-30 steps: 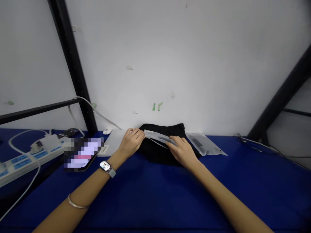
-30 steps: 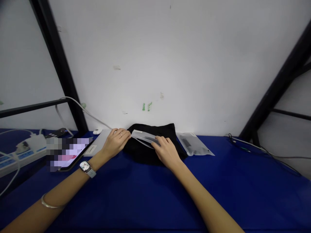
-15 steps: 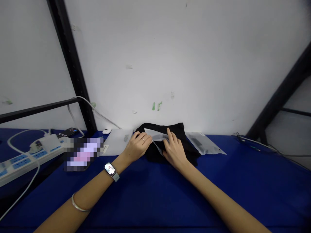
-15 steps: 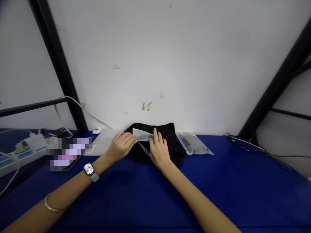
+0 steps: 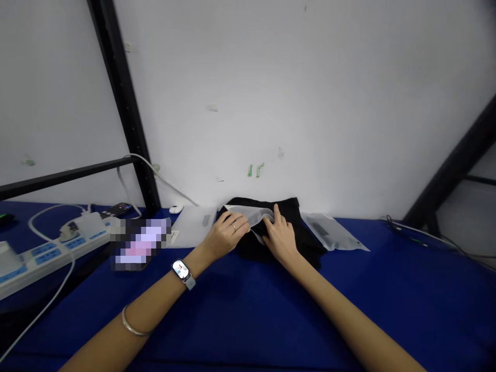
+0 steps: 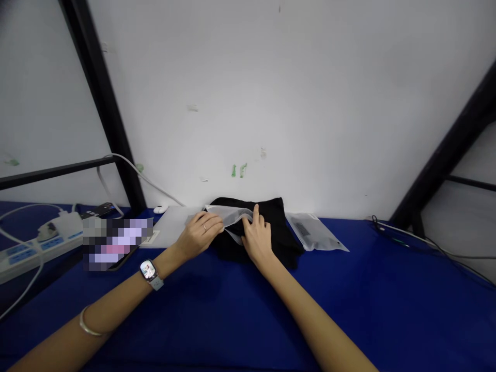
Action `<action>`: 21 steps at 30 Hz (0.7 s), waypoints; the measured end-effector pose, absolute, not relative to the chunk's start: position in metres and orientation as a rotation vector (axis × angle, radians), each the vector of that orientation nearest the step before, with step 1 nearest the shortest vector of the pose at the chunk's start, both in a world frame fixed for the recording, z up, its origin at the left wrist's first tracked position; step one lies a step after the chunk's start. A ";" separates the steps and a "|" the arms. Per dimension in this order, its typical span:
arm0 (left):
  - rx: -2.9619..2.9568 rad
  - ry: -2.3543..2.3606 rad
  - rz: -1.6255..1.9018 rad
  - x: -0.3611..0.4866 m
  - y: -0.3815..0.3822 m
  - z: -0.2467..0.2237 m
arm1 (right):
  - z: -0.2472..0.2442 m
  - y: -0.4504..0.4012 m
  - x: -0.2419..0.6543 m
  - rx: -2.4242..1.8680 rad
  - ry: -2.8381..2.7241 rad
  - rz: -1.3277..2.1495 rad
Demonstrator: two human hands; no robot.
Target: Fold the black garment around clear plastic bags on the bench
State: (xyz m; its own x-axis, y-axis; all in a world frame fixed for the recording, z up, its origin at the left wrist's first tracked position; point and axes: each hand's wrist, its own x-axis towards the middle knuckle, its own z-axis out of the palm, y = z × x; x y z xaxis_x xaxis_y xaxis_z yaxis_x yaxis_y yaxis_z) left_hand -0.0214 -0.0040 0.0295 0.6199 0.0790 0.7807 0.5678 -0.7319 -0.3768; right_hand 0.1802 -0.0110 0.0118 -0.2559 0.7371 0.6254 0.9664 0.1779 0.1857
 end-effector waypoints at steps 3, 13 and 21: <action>-2.329 -0.489 -1.059 -0.025 -0.003 0.031 | 0.010 -0.008 0.184 -1.594 -2.122 -0.775; -2.688 -0.669 -0.944 -0.046 0.013 0.022 | 0.019 -0.009 0.217 -1.230 -2.237 -0.479; -2.616 -0.737 -0.892 -0.074 0.013 0.049 | 0.040 -0.017 0.220 -0.970 -1.990 -0.052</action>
